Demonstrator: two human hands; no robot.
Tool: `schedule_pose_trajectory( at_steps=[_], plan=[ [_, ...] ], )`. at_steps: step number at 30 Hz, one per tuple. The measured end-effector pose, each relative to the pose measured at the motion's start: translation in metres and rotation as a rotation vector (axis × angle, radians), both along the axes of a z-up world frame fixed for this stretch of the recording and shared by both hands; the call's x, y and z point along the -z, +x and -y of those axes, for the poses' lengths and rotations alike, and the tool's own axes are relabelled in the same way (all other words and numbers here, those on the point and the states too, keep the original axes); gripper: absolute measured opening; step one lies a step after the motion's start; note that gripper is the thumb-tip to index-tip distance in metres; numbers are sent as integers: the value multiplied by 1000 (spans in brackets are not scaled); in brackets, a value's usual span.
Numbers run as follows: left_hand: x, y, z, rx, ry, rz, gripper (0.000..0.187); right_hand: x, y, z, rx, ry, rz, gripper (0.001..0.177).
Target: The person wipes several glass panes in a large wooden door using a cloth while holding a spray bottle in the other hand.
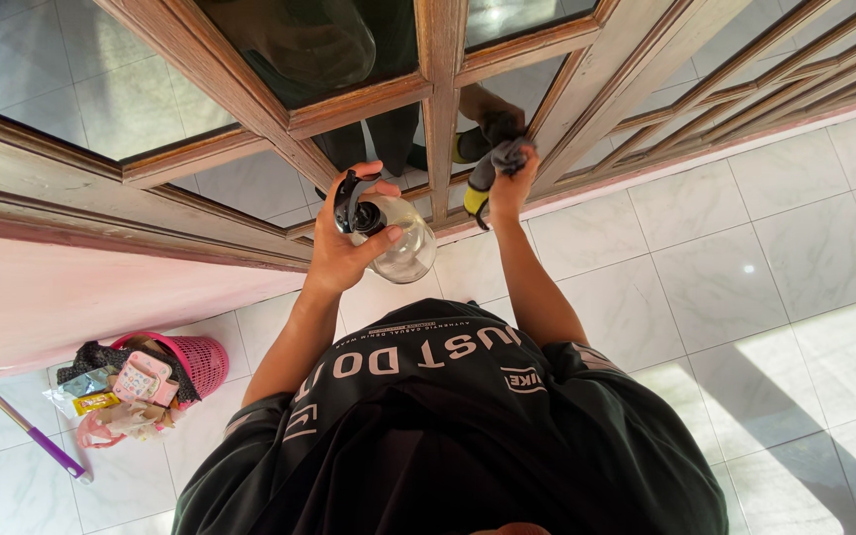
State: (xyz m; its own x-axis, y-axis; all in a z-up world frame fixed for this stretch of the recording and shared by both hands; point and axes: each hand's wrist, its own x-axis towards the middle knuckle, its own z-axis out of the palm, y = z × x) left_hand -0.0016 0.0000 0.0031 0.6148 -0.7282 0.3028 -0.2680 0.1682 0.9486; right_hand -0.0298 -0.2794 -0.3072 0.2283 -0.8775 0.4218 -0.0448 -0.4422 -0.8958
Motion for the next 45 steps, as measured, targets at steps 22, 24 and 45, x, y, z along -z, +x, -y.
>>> schedule_pose_trajectory(
  at_steps=[22,24,45],
  plan=[
    [2,-2,11,1,33,-57,73,-110,-5,62,312,-276,144,55],
    [2,-1,11,13,3,-44,73,-47,-2,51,274,-104,134,53],
    [-1,9,-26,-39,16,-69,72,-83,4,53,18,779,786,37]
  ],
)
